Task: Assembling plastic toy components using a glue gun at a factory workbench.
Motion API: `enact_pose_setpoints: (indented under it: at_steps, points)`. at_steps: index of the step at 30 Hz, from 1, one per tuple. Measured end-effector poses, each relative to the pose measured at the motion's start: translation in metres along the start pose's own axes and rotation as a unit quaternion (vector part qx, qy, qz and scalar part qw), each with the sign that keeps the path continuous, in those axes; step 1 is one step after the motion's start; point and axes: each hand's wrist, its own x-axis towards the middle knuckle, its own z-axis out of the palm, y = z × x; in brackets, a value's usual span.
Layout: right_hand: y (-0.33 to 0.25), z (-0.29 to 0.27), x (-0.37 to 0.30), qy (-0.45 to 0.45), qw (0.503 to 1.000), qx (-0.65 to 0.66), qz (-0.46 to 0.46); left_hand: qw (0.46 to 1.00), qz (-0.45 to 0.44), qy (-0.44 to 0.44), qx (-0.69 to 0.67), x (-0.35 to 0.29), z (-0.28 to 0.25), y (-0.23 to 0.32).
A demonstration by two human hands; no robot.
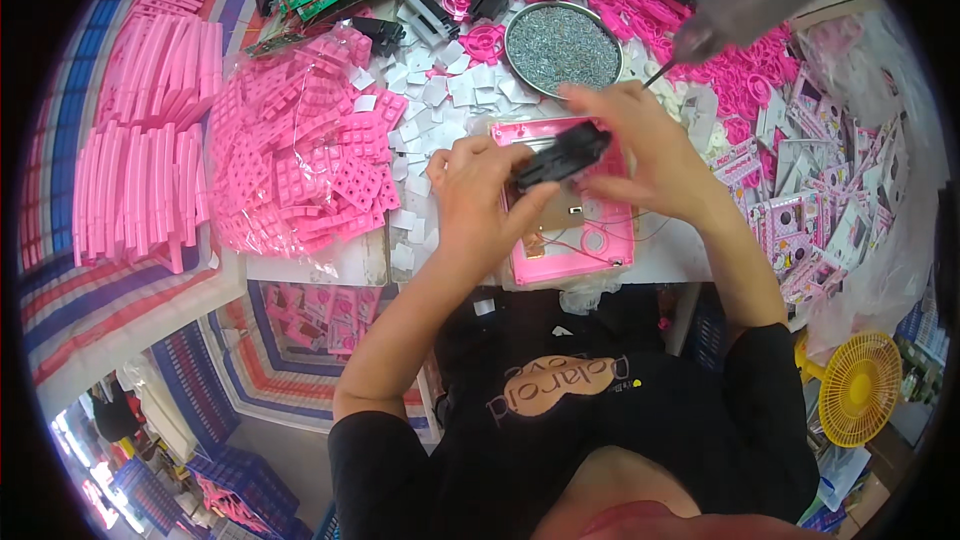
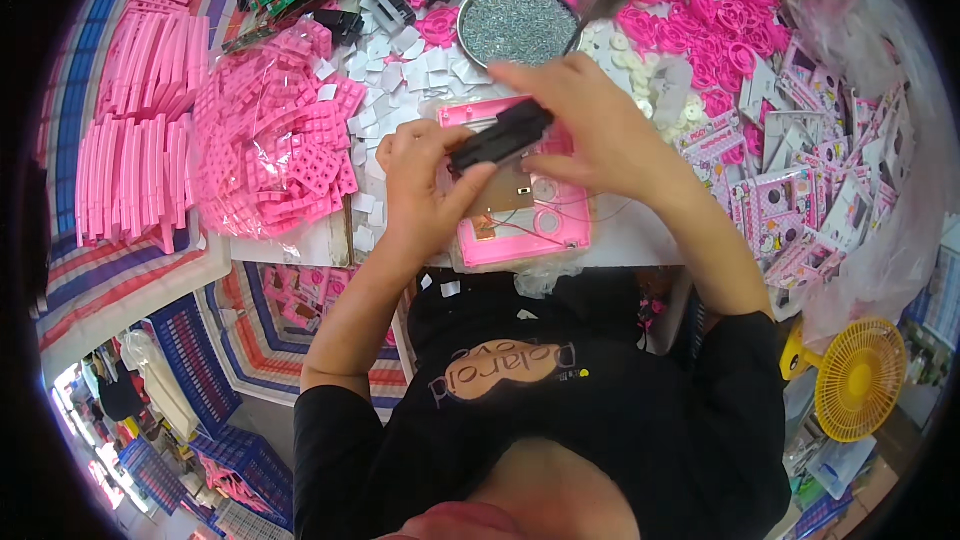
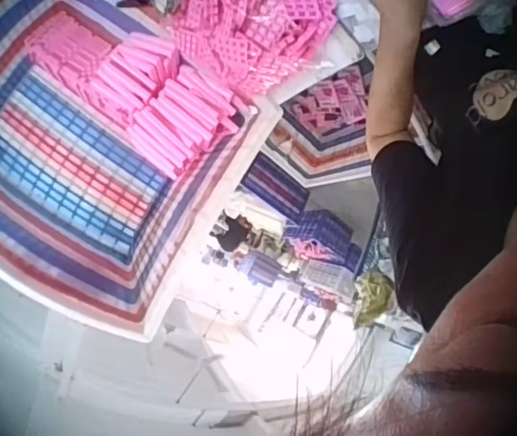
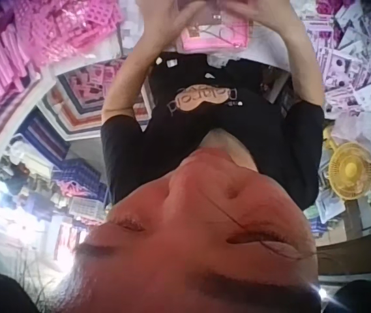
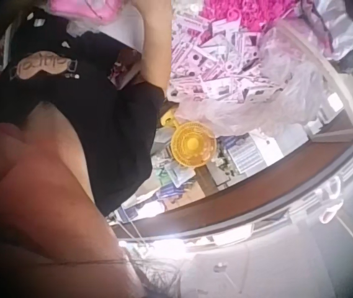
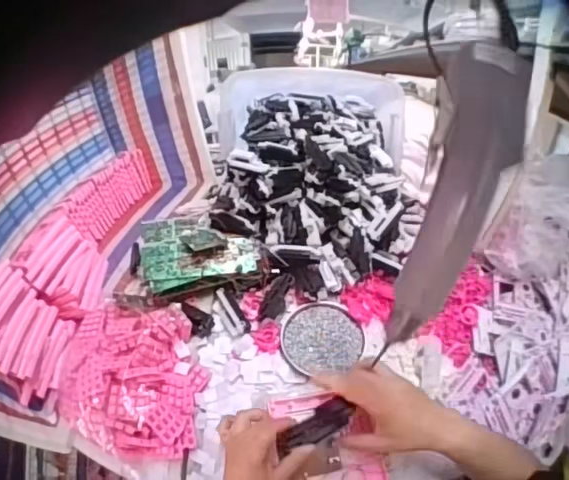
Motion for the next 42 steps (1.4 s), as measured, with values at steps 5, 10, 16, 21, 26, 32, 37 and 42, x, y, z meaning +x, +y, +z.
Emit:
enact_pose_setpoints:
  at_steps: [5,10,16,21,26,32,37,42]
  points:
    - [0.021,-0.007,-0.002,0.01,0.998,-0.039,-0.05,0.993,-0.04,0.065,-0.091,-0.006,0.009,-0.003]
    - [0.029,-0.021,0.029,-0.113,0.98,0.1,0.132,0.998,0.027,0.018,0.051,-0.009,0.007,0.009]
    - [0.004,-0.03,0.032,-0.106,0.979,-0.159,0.064,0.985,0.048,0.01,0.167,-0.005,0.007,0.017]
    - [0.028,0.008,0.006,-0.006,0.99,-0.133,-0.048,0.983,0.06,0.022,0.171,-0.004,0.01,0.016]
    - [0.025,0.019,0.0,0.065,0.991,-0.098,-0.057,0.976,0.057,-0.005,0.211,0.001,0.003,0.029]
    - [0.033,0.012,0.007,0.03,0.996,-0.062,-0.055,0.998,-0.007,-0.057,0.031,0.097,0.005,-0.017]
    - [0.02,0.002,-0.002,0.056,0.997,-0.059,-0.015,0.941,0.119,-0.131,0.289,0.151,0.044,-0.034]
    - [0.006,-0.045,-0.021,0.43,0.9,0.054,-0.045,0.932,0.167,-0.108,0.303,0.148,0.052,-0.044]
